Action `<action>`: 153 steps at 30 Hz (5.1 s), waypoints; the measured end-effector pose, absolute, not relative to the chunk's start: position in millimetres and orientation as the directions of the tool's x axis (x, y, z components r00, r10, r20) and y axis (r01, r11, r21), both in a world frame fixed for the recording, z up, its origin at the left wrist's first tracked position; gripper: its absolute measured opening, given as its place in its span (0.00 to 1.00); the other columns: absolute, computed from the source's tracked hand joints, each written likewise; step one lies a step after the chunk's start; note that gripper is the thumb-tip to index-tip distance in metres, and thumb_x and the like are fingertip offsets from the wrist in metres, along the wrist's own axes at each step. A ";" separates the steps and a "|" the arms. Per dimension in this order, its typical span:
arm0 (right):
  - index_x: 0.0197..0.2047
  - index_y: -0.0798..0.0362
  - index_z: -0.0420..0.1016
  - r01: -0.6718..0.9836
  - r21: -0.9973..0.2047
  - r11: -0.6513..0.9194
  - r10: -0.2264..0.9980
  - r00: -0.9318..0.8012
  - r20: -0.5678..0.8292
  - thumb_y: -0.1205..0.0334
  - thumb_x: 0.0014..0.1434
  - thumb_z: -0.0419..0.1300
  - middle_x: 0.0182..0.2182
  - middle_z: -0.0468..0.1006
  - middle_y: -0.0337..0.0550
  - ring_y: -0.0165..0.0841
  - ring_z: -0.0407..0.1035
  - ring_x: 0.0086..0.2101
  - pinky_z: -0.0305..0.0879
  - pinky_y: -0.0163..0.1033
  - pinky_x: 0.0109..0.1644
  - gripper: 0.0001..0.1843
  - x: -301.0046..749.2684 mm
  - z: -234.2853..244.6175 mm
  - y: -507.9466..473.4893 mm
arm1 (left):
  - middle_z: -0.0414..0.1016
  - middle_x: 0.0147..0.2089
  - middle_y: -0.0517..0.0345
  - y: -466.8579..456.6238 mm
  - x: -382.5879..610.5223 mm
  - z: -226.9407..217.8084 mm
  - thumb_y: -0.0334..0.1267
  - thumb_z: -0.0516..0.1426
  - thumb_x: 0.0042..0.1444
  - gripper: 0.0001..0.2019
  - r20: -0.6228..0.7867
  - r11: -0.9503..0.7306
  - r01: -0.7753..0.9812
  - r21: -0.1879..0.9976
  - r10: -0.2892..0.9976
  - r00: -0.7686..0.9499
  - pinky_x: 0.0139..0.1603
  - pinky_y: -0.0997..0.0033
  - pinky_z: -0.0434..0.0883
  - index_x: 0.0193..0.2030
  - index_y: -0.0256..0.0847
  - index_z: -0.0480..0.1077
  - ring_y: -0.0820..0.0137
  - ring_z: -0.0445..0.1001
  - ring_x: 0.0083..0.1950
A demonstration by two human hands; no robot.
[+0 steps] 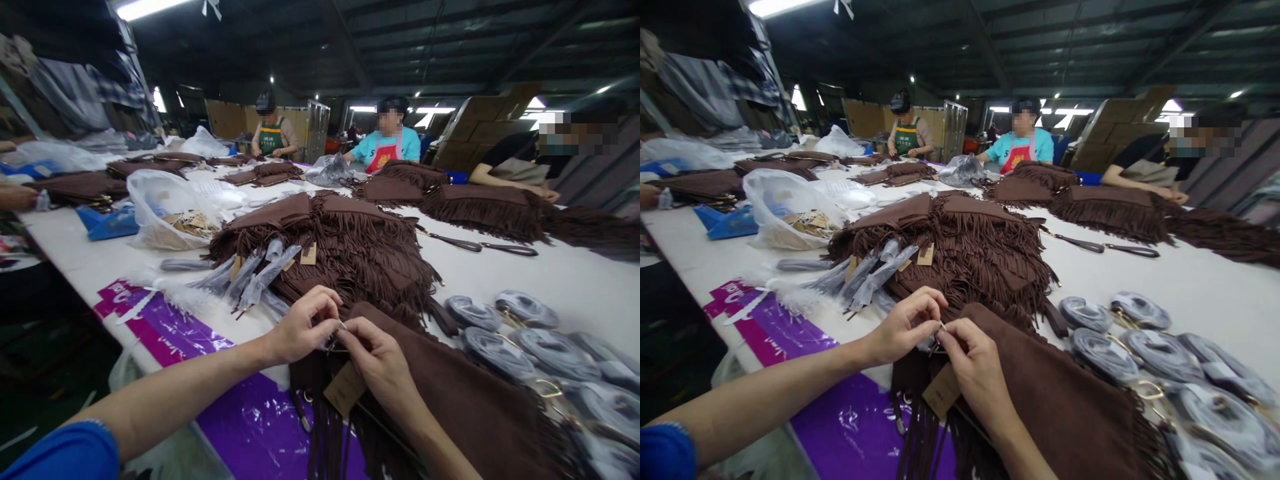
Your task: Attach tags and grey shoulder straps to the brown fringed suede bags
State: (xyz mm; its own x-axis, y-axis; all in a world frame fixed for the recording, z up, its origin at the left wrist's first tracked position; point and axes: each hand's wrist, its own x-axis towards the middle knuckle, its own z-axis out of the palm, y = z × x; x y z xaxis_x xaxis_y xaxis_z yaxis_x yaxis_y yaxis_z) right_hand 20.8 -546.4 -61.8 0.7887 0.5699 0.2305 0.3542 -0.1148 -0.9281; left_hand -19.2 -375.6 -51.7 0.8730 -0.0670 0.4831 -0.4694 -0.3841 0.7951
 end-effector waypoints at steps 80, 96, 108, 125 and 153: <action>0.33 0.49 0.71 0.685 -0.698 -0.207 0.570 0.664 0.483 0.60 0.68 0.52 0.24 0.72 0.37 0.31 0.67 0.23 0.63 0.32 0.28 0.11 9.7 -79.7 -555.5 | 0.73 0.27 0.58 -365.8 -20.8 -49.9 0.39 0.64 0.43 0.11 -0.161 0.368 0.135 0.920 0.042 0.986 0.33 0.76 0.65 0.26 0.34 0.70 0.76 0.68 0.28; 0.29 0.50 0.67 0.779 -0.545 -0.310 0.635 0.596 0.491 0.65 0.67 0.49 0.25 0.72 0.39 0.31 0.69 0.25 0.60 0.33 0.31 0.14 9.2 -78.3 -546.6 | 0.72 0.37 0.54 -372.7 -27.2 -48.6 0.43 0.61 0.50 0.12 0.031 0.122 -0.033 0.992 0.020 0.999 0.40 0.72 0.65 0.26 0.36 0.68 0.70 0.68 0.37; 0.28 0.49 0.67 0.475 -0.845 -0.244 0.499 0.809 0.311 0.56 0.65 0.53 0.17 0.69 0.32 0.30 0.66 0.17 0.61 0.32 0.23 0.14 10.3 -79.4 -545.6 | 0.70 0.54 0.46 -376.3 -39.1 -43.5 0.32 0.57 0.58 0.08 0.415 -0.324 -0.432 0.842 -0.124 0.901 0.55 0.65 0.67 0.44 0.40 0.74 0.63 0.70 0.53; 0.35 0.50 0.67 0.364 -0.919 -0.150 0.554 0.801 0.227 0.57 0.62 0.56 0.25 0.71 0.35 0.31 0.72 0.23 0.67 0.33 0.27 0.06 17.5 -83.1 -552.5 | 0.71 0.30 0.62 -288.5 -41.8 -25.9 0.37 0.62 0.48 0.07 0.470 -0.373 -0.301 0.878 0.551 0.689 0.35 0.77 0.67 0.33 0.38 0.70 0.74 0.68 0.32; 0.37 0.51 0.73 0.585 -0.788 -0.194 0.702 0.643 0.305 0.67 0.63 0.53 0.34 0.76 0.39 0.34 0.71 0.36 0.65 0.37 0.42 0.07 10.1 -66.7 -566.5 | 0.75 0.44 0.52 -342.5 -53.2 -71.2 0.28 0.50 0.63 0.13 0.253 -0.878 -0.387 0.282 -0.321 0.913 0.54 0.60 0.64 0.51 0.41 0.71 0.64 0.69 0.49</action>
State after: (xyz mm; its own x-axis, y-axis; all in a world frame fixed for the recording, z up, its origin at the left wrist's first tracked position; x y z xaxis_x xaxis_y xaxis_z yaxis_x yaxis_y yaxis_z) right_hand 10.1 -566.5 -66.7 0.6435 0.7019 0.3054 0.5850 -0.1936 -0.7876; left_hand -53.2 -342.5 -71.2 0.9126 -0.3214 0.2527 -0.3873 -0.8778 0.2821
